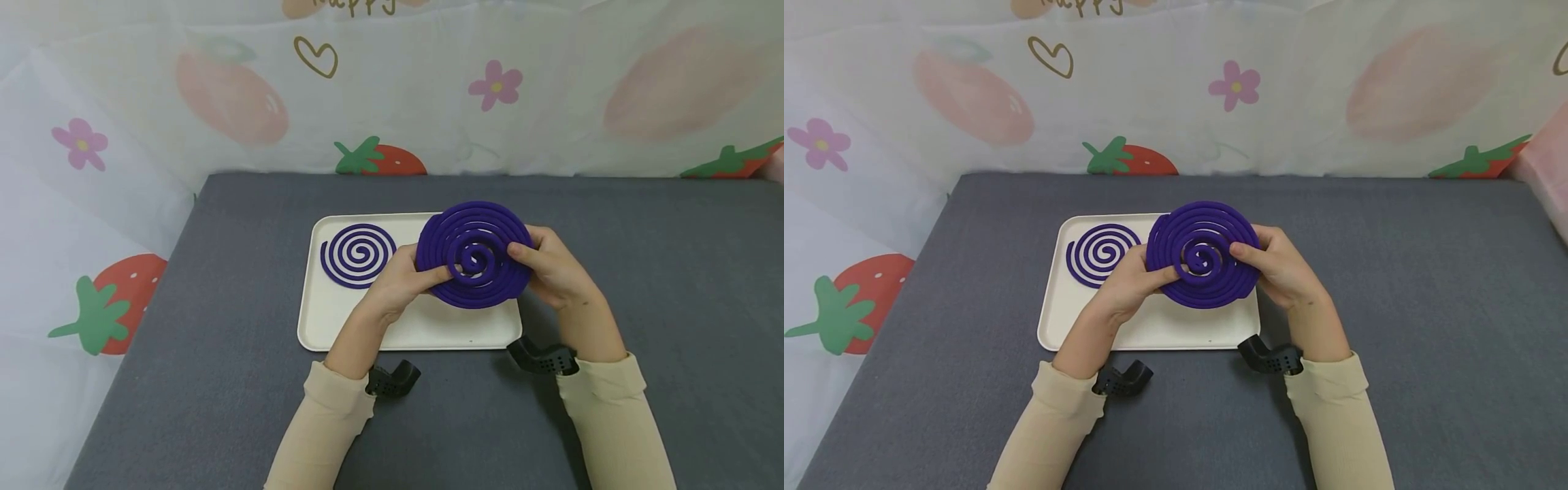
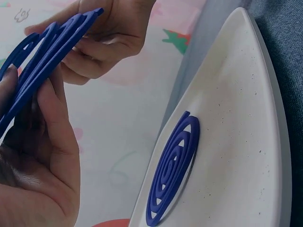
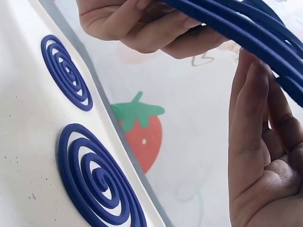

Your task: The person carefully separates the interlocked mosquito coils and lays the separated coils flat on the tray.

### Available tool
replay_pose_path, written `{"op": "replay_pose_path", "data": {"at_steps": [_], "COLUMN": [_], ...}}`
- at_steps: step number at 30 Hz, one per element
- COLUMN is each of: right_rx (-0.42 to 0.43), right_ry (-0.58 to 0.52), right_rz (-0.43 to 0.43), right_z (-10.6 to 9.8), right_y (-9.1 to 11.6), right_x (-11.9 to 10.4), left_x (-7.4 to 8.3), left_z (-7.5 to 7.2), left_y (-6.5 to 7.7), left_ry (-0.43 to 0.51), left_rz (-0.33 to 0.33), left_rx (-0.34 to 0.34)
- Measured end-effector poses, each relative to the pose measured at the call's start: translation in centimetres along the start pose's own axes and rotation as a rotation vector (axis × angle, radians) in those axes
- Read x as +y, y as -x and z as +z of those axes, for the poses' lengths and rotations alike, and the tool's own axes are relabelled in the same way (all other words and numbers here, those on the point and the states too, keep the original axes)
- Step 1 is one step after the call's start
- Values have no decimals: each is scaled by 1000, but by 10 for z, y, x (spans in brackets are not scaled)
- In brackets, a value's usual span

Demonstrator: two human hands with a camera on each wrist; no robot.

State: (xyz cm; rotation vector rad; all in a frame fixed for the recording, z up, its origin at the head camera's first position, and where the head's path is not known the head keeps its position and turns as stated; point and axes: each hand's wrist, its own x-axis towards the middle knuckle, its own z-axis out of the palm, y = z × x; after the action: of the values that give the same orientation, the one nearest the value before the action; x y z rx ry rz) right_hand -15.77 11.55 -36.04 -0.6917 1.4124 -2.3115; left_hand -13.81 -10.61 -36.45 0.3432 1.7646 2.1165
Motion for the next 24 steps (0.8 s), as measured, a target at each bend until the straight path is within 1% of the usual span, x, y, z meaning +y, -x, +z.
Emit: {"op": "replay_pose_path", "data": {"at_steps": [9,12,15,20,24], "right_rx": [-14,-24,-50,-86,-70], "right_ry": [6,4,-4,-13,-4], "right_rz": [6,10,-6,-29,-17], "right_z": [-3,-3,-3,-4,-3], "right_y": [0,0,0,0,0], "right_x": [0,0,-1,-2,-1], "left_x": [0,0,-1,-2,-2], "left_z": [0,-2,-3,-3,-3], "left_y": [-1,0,0,0,0], "left_ry": [53,75,95,102,102], "left_rz": [-22,-12,1,1,-3], "left_rx": [-5,-6,-2,-1,-5]}}
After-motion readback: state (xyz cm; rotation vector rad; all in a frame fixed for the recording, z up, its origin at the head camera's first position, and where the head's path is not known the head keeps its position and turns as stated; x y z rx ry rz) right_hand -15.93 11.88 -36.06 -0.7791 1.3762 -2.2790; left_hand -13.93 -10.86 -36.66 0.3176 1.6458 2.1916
